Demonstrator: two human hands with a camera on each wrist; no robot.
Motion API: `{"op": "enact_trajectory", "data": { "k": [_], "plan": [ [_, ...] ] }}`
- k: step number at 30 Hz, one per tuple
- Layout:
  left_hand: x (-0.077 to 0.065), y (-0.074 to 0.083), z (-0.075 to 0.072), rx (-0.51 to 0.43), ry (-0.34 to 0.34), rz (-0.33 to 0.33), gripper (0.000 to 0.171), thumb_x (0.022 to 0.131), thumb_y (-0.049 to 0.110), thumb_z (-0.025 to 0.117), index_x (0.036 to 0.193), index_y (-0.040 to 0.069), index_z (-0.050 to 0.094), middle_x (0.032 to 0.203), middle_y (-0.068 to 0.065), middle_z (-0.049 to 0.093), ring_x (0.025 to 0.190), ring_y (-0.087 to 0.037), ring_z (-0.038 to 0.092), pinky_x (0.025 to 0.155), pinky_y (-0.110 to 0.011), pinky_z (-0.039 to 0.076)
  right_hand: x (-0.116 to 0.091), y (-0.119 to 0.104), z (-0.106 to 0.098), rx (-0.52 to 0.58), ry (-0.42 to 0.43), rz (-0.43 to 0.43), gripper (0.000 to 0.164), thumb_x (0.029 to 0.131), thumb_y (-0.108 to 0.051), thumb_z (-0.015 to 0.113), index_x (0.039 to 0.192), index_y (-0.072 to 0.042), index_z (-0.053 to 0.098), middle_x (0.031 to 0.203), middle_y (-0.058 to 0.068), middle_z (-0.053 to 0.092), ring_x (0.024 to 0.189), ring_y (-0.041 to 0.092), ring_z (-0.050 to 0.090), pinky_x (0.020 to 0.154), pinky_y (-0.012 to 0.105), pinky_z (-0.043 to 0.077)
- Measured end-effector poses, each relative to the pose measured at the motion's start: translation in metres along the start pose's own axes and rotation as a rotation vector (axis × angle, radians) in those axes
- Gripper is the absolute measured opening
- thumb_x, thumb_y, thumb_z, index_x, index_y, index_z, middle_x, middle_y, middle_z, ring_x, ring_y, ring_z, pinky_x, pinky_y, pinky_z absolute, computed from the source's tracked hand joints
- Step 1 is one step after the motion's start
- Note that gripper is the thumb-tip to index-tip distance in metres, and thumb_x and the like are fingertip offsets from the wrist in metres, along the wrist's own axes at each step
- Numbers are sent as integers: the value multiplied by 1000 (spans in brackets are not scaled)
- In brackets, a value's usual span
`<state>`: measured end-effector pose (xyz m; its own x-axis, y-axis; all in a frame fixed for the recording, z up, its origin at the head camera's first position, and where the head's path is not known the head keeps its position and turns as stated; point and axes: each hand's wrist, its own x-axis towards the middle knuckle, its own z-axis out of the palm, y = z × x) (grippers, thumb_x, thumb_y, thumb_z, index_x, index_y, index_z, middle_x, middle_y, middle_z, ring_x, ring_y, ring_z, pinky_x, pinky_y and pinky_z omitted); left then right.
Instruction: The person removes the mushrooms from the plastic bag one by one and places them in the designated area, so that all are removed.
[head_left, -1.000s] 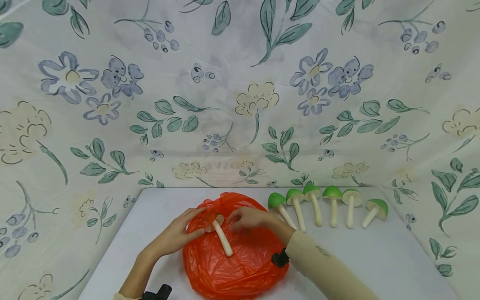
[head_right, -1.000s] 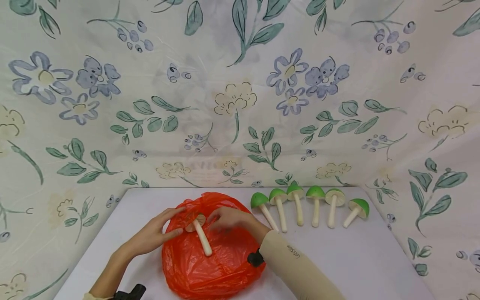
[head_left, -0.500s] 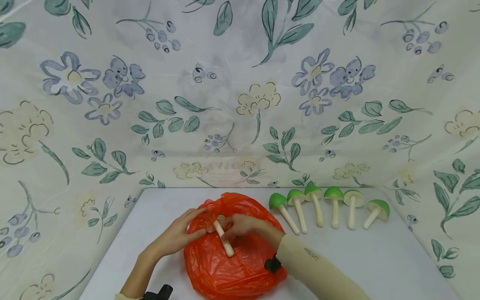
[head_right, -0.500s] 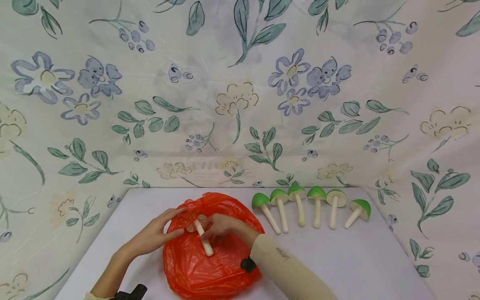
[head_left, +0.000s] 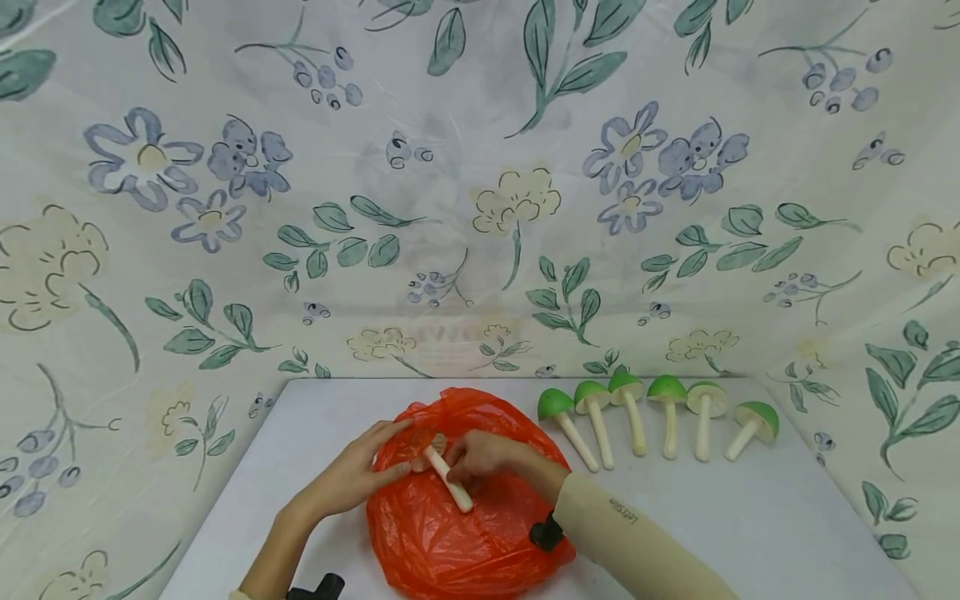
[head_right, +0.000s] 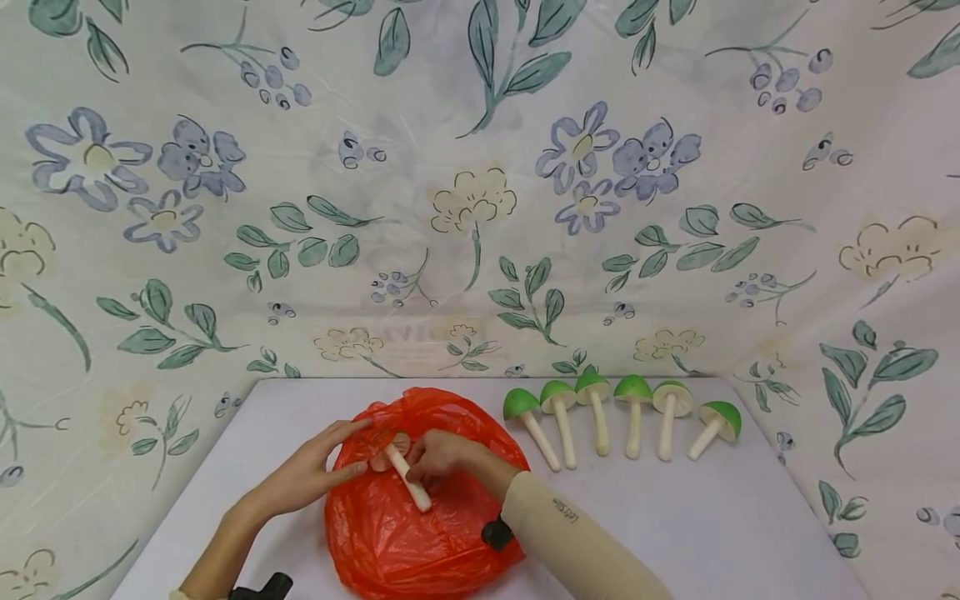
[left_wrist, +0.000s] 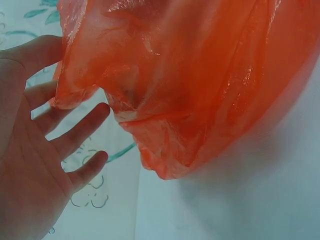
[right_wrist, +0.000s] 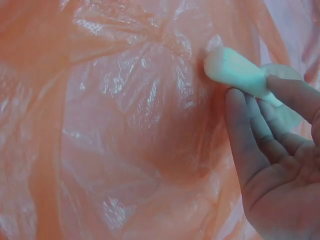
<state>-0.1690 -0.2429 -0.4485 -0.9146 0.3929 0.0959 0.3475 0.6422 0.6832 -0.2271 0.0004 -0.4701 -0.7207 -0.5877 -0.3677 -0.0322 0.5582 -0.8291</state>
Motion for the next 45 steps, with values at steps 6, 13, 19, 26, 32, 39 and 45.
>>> {"op": "enact_trajectory", "data": {
  "k": [6, 13, 19, 26, 32, 39, 45],
  "plan": [
    [-1, 1, -1, 4, -5, 0, 63, 97, 33, 68, 152, 15, 44, 142, -10, 52, 134, -38, 48, 104, -64, 43, -2, 5, -8, 36, -2, -6, 7, 90, -6, 72, 97, -5, 69, 88, 6, 67, 76, 21, 68, 75, 39, 61],
    [-1, 1, -1, 9, -5, -12, 63, 96, 31, 69, 152, 16, 43, 142, -11, 52, 133, -40, 49, 103, -65, 43, -4, 12, -17, 49, -51, -19, 8, 90, -4, 71, 96, -5, 67, 90, 7, 67, 77, 20, 69, 73, 37, 61],
    [0, 0, 0, 13, -3, -17, 64, 96, 33, 69, 152, 16, 43, 142, -11, 52, 133, -40, 48, 103, -65, 43, -10, 15, -26, 37, -118, -13, 10, 89, -3, 71, 97, -4, 66, 90, 8, 66, 75, 19, 67, 70, 35, 61],
    [-1, 0, 0, 17, -9, -10, 66, 96, 39, 67, 152, 15, 43, 142, -12, 52, 132, -41, 49, 102, -65, 45, -18, 18, -37, 43, -139, -34, 13, 90, -7, 71, 101, -5, 64, 94, 8, 65, 79, 18, 67, 76, 38, 61],
    [1, 0, 0, 14, -9, -5, 65, 96, 37, 68, 151, 14, 44, 140, -12, 53, 129, -39, 52, 100, -61, 49, -26, 22, -44, 59, -129, -47, 16, 89, -7, 72, 102, -5, 63, 93, 8, 65, 81, 19, 67, 76, 37, 61],
    [2, -2, -1, 12, -15, 0, 64, 96, 34, 69, 151, 14, 44, 140, -12, 53, 129, -39, 52, 99, -60, 50, -39, 28, -52, 81, -115, -75, 19, 89, -8, 72, 104, -4, 62, 93, 9, 66, 82, 19, 68, 79, 40, 61],
    [3, -1, -1, 22, -19, 6, 66, 96, 38, 68, 151, 13, 44, 140, -12, 52, 130, -39, 51, 100, -62, 48, -54, 36, -61, 98, -79, -98, 21, 89, -8, 72, 106, -2, 61, 95, 10, 65, 84, 20, 67, 79, 40, 61]
  ]
}}
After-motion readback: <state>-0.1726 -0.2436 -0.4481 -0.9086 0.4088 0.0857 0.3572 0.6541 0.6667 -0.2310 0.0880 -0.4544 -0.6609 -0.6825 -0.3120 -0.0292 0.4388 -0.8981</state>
